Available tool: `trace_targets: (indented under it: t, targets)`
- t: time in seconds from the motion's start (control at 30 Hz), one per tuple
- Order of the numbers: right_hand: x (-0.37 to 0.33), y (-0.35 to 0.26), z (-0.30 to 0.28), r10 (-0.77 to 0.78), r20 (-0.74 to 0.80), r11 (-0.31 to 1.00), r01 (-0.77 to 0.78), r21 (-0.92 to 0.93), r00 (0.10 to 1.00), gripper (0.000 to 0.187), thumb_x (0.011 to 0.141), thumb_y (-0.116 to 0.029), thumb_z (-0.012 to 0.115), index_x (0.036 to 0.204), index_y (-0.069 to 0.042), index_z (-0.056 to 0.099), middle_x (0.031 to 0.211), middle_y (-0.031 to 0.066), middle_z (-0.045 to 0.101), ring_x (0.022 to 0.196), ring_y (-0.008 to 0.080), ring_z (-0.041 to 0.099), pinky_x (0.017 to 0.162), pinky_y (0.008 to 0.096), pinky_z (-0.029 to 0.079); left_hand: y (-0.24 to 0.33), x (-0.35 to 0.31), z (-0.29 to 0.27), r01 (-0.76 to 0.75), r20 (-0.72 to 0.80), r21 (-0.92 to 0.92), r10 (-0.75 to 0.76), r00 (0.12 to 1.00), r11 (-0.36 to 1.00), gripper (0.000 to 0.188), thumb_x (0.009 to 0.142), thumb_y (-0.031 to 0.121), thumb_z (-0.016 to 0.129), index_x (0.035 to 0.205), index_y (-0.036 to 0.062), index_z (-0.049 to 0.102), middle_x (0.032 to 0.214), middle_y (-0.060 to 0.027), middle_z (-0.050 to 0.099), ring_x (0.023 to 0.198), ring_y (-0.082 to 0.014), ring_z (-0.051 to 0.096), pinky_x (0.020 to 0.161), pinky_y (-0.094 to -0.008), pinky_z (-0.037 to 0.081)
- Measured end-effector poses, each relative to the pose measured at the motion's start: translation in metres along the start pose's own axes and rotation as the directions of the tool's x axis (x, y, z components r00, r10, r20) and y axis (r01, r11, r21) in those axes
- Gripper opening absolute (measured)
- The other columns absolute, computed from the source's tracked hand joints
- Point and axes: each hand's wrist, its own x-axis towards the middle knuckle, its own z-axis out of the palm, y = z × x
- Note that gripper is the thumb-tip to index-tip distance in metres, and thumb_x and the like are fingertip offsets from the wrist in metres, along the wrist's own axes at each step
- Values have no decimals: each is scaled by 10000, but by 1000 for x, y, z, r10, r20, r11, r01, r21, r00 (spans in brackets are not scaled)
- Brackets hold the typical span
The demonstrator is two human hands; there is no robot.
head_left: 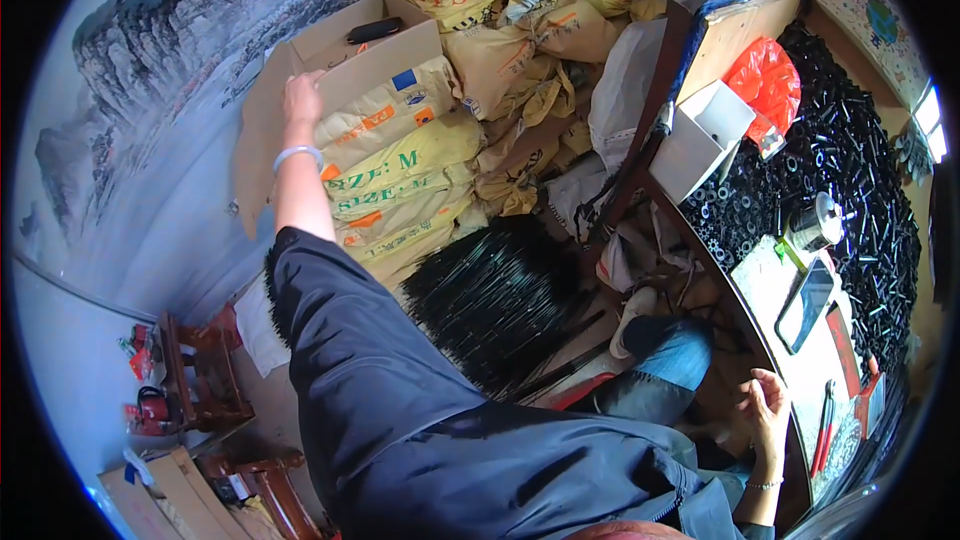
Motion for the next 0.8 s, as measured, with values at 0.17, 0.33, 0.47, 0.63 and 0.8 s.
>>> trace_targets:
  t: [0.17,0.33,0.47,0.63,0.8]
  targets:
    - [-5,-5,3,-29,16,999,30,-43,999,193,917,-152,553,1083,-54,548,778,4,618,532,29,517,459,150,385,-10,15,40,140,-245,10,-133,960,990,443,792,47,536,1222,150,563,1053,-173,625,1036,-327,568,979,-393,404]
    - [-25,0,-14,20,-56,998,-23,-51,998,232,897,-154,582,1088,-29,545,771,6,601,561,62,526,489,181,415,131,-14,19,-95,-6,30,95,995,995,594,846,164,576,1382,156,322,1025,-236,595,880,-375,602,809,-481,471]
    - [-23,-27,-15,40,31,999,-41,32,999,267,880,-179,614,1097,-32,563,847,24,594,652,66,536,558,202,446,115,5,40,-142,9,-147,145,989,979,740,807,272,656,1389,55,253,1243,-292,485,1151,-402,491,963,-418,398]
    - [-38,-5,-50,-49,41,997,51,-55,998,292,878,-230,611,1081,-24,578,894,71,633,782,122,591,692,269,504,248,-40,-5,-431,-60,-464,457,887,774,576,877,250,589,1396,186,348,657,-120,533,601,-238,511,614,-390,435]
    - [-78,24,-103,-191,-96,969,172,-175,977,299,871,-223,609,1083,-14,581,862,114,644,730,151,611,695,289,494,328,-72,-57,-419,151,-472,539,828,776,670,892,333,559,1440,159,215,771,-170,600,649,-315,558,667,-415,467]
